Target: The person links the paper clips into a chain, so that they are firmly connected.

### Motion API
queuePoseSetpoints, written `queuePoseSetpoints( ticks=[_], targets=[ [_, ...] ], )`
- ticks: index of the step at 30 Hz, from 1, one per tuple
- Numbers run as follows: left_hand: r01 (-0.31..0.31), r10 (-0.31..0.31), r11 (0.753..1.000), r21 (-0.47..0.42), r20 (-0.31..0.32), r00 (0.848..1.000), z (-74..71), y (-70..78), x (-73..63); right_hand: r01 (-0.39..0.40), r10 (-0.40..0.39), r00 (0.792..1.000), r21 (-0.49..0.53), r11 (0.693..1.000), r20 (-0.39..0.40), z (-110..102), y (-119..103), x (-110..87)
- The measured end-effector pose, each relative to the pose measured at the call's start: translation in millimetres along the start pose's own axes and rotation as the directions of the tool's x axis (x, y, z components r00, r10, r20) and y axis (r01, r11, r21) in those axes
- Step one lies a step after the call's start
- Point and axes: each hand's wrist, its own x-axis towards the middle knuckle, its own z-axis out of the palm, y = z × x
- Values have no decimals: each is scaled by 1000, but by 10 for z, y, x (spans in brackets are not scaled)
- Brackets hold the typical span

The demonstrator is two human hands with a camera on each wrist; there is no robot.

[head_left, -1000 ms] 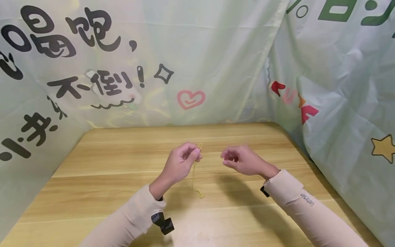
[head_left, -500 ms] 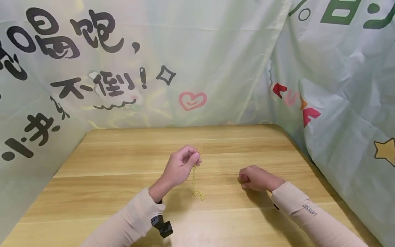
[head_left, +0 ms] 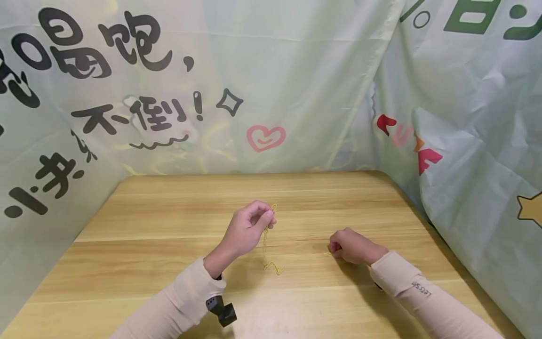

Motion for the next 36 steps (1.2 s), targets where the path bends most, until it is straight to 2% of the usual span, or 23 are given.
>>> queuePoseSetpoints(
  ticks=[15,21,28,36],
  targets=[
    [-1,1,1000,18,6,1000,13,2,18,21,-22,1000,67,998,4,-23,9,-6],
    [1,-1,1000,7,13,1000,30,-14,23,5,-5,1000,5,1000,-27,35,-21,24],
    [9,-9,1000,15,16,1000,40,-16,20,-34,34,999,-32,999,13,44,-110,38],
    [20,-20,1000,11,17,1000,56,-37,9,17,-17,1000,14,1000,16,58,-132,41]
  ],
)
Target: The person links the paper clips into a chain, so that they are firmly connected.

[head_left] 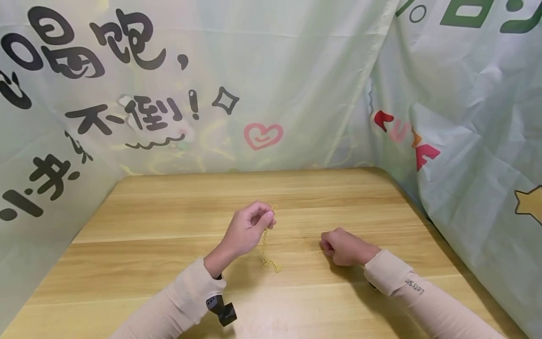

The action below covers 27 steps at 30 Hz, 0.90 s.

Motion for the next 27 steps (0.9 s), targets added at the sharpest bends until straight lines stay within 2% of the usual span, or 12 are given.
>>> queuePoseSetpoints(
  ticks=[5,10,15,19,27],
  targets=[
    [2,-2,1000,6,5,1000,8,5,-2,57,-55,998,87,995,-31,-8,-2,24],
    [3,-3,1000,10,9,1000,12,-14,-3,96,-71,989,203,974,-127,-96,-41,66],
    [8,-8,1000,16,11,1000,11,-13,-2,162,-87,971,347,924,-222,-208,-129,123],
    [11,-11,1000,22,11,1000,17,-7,-5,192,-79,960,429,883,-267,-263,-207,142],
    [22,-23,1000,21,23,999,48,-46,-23,211,-48,949,512,833,-312,-320,-367,174]
  ],
)
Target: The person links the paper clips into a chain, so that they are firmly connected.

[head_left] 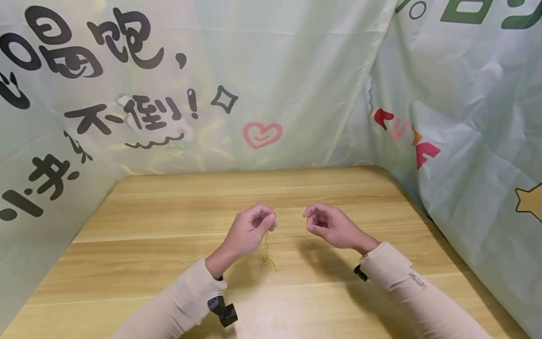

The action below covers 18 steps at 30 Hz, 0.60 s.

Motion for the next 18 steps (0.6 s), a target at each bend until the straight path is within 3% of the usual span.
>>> queuePoseSetpoints(
  ticks=[8,18],
  targets=[
    [-10,10,1000,9,0,1000,0,0,-8,27,-23,999,75,997,-49,75,-99,101],
    [-8,8,999,32,10,1000,-13,-3,-12,95,-95,995,5,995,-9,143,-257,228]
  ],
)
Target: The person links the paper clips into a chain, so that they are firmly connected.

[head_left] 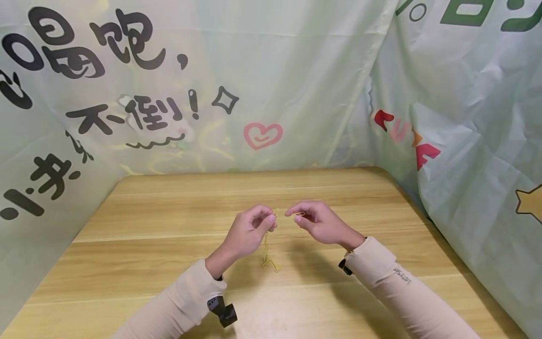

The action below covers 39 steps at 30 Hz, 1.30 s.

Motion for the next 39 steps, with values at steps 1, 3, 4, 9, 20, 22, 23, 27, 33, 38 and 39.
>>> queuePoseSetpoints(
  ticks=[1,3,4,9,20,22,23,27,33,38,39],
  targets=[
    [0,0,1000,-1,1,1000,0,0,0,-1,1,1000,4,1000,-2,7,-10,11],
    [-3,3,1000,0,0,1000,0,0,1,-9,9,1000,5,1000,-20,26,-29,30],
    [-5,5,1000,2,0,1000,0,0,1,-17,17,999,2,1000,-36,36,-35,37],
    [-33,33,999,36,1,999,3,-5,0,-74,83,989,76,994,-119,74,-93,74],
    [-255,257,936,241,24,966,12,-94,12,-155,195,968,237,959,-158,113,-231,126],
    [-297,300,916,271,30,953,13,-106,20,-157,202,967,259,953,-157,119,-241,132],
    [-312,316,908,281,32,948,13,-110,23,-161,207,966,267,950,-155,121,-242,134],
    [-336,342,891,306,35,939,12,-117,31,-174,221,965,284,943,-142,122,-249,137],
    [-312,322,898,310,18,946,7,-99,31,-206,244,964,285,936,-104,118,-259,134],
    [-277,294,907,318,-4,956,0,-101,30,-208,230,972,290,934,-43,111,-253,117],
    [-272,289,909,317,-8,957,-2,-100,29,-204,220,975,287,936,-27,106,-253,111]
  ],
)
